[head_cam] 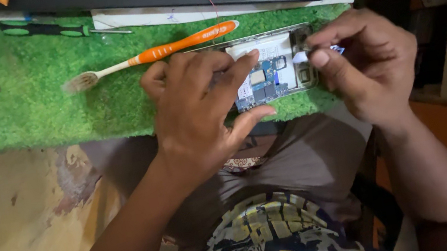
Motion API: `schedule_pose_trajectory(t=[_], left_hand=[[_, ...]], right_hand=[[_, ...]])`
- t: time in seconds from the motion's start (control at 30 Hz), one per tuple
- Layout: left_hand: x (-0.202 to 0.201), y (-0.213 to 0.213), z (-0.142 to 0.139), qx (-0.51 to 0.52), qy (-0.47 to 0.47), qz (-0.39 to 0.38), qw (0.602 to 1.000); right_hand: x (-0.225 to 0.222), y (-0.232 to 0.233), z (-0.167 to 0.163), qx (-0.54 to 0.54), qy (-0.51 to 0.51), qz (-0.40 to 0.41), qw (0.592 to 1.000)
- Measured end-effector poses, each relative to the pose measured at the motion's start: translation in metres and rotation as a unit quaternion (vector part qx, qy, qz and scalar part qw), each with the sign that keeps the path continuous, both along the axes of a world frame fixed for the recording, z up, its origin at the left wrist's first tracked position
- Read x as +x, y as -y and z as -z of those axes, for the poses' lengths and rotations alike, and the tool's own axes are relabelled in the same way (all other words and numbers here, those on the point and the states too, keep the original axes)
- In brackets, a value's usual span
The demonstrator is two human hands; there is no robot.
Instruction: The person cleans a disassembled smartphone motherboard with a toothbrush, pries at components on the board with a small tool, then seats the board back into the phone frame and presses the assembly together by hand.
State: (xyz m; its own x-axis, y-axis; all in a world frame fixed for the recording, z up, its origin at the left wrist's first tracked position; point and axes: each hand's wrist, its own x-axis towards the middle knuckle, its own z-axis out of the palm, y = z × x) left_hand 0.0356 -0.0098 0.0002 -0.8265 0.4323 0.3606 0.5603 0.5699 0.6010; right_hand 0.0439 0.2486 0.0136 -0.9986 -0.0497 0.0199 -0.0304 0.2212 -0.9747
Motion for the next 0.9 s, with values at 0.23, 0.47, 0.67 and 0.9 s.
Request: schedule_pose_trajectory(t=[0.23,0.47,0.67,0.9], left_hand=[[0.005,-0.001,-0.008,0.049,-0.021,0.006,0.999],[0.014,-0.001,-0.02,0.069,-0.013,0.024,0.997],[0.004,-0.005,-0.009,0.02,0.01,0.017,1.0],[0.004,-0.006,-0.005,0.001,0.026,0.02,0.999]], right_hand=[[0.002,-0.003,0.008,-0.09,0.018,0.043,0.995],[0.005,-0.008,0.017,-0.071,-0.006,0.007,0.997],[0.0,-0.007,0.007,-0.074,-0.058,-0.028,0.995],[0.003,0.011,-0.014,0.141,-0.086,-0.083,0.983]])
